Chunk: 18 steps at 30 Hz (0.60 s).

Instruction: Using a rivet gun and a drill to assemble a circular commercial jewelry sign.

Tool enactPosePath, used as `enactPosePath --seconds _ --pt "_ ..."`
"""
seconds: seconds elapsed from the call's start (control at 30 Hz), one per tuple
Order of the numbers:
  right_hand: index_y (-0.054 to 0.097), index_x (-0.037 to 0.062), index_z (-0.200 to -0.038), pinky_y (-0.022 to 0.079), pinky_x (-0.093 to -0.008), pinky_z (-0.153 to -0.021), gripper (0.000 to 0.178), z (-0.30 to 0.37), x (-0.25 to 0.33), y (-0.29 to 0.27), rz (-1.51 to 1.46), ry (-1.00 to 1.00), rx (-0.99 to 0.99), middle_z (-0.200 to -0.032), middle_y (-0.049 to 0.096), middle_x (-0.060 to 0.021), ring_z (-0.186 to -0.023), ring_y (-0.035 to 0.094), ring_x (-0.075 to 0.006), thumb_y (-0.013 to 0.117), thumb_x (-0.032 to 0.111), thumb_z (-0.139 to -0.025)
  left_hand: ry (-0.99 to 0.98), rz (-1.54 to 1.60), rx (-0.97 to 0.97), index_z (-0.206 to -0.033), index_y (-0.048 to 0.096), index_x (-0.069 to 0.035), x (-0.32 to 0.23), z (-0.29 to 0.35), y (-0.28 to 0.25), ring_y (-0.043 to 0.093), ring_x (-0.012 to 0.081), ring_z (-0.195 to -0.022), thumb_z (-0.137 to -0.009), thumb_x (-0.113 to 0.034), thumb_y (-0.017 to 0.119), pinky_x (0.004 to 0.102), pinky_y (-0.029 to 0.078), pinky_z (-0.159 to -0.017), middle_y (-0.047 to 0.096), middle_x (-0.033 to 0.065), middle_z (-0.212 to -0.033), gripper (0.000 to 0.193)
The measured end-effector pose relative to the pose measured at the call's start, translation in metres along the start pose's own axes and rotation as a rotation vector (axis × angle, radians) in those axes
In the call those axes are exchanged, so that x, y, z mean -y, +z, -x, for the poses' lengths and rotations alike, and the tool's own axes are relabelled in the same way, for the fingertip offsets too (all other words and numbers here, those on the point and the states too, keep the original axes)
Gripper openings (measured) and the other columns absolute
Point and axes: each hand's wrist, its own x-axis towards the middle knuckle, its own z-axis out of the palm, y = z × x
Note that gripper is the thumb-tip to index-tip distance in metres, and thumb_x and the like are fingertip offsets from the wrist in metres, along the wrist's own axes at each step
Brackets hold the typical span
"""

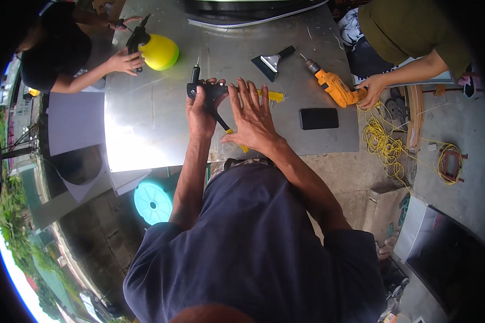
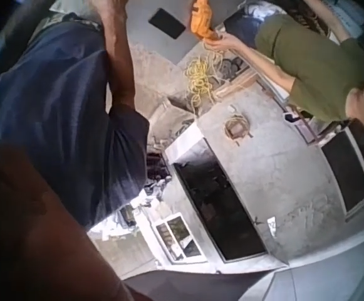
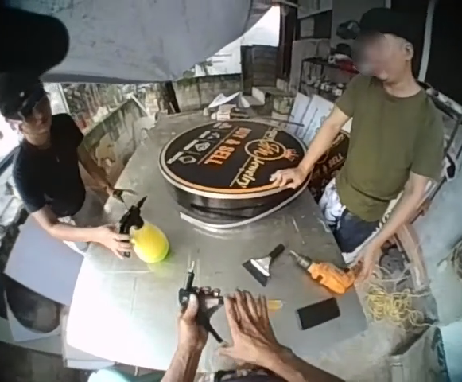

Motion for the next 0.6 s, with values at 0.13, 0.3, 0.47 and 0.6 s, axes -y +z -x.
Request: enactPosePath --seconds 0.13,0.3,0.47,0.6 --pt "0.024 -0.0026 -0.148 0.022 -0.0659 -0.109 0.122 -0.024 -0.022 -0.004 -0.012 0.055 -0.238 -0.148 0.031 -0.0250 -0.139 0.031 -0.0412 0.091 0.041 -0.056 0.120 -0.105 0.136 -0.122 0.052 -0.003 0.015 -0.017 0.055 0.059 0.0264 -0.115 -0.097 -0.027 0.063 0.0409 0.044 -0.104 0.060 0.0132 -0.120 0.036" --pt "0.041 -0.0033 -0.136 0.040 -0.0518 -0.099 0.079 -0.043 -0.063 -0.016 -0.265 0.098 -0.620 -0.119 0.052 -0.0193 -0.117 0.052 -0.0348 0.080 0.017 -0.071 0.249 -0.518 0.243 -0.124 0.041 -0.002 0.029 -0.025 0.120 0.054 0.0140 -0.098 -0.094 -0.029 0.070 0.0290 0.045 -0.089 0.056 0.0083 -0.110 0.050" --pt "0.056 -0.0009 -0.119 0.053 -0.0318 -0.076 0.043 -0.052 -0.106 -0.012 -1.026 0.292 -0.718 -0.101 0.065 -0.0117 -0.086 0.067 -0.0195 0.074 0.017 -0.084 0.112 -0.918 0.496 -0.130 0.045 0.001 0.026 -0.052 0.144 0.060 0.0204 -0.094 -0.089 -0.030 0.074 0.0315 0.050 -0.083 0.059 0.0165 -0.114 0.059" --pt "0.060 -0.0020 -0.112 0.056 -0.0314 -0.072 0.035 -0.070 -0.153 -0.006 -1.335 0.477 -0.685 -0.093 0.070 -0.0118 -0.086 0.070 -0.0210 0.071 0.024 -0.090 0.375 -1.171 0.532 -0.129 0.055 -0.002 0.024 -0.103 0.140 0.064 0.0306 -0.110 -0.091 -0.022 0.070 0.0375 0.052 -0.092 0.063 0.0177 -0.124 0.046"
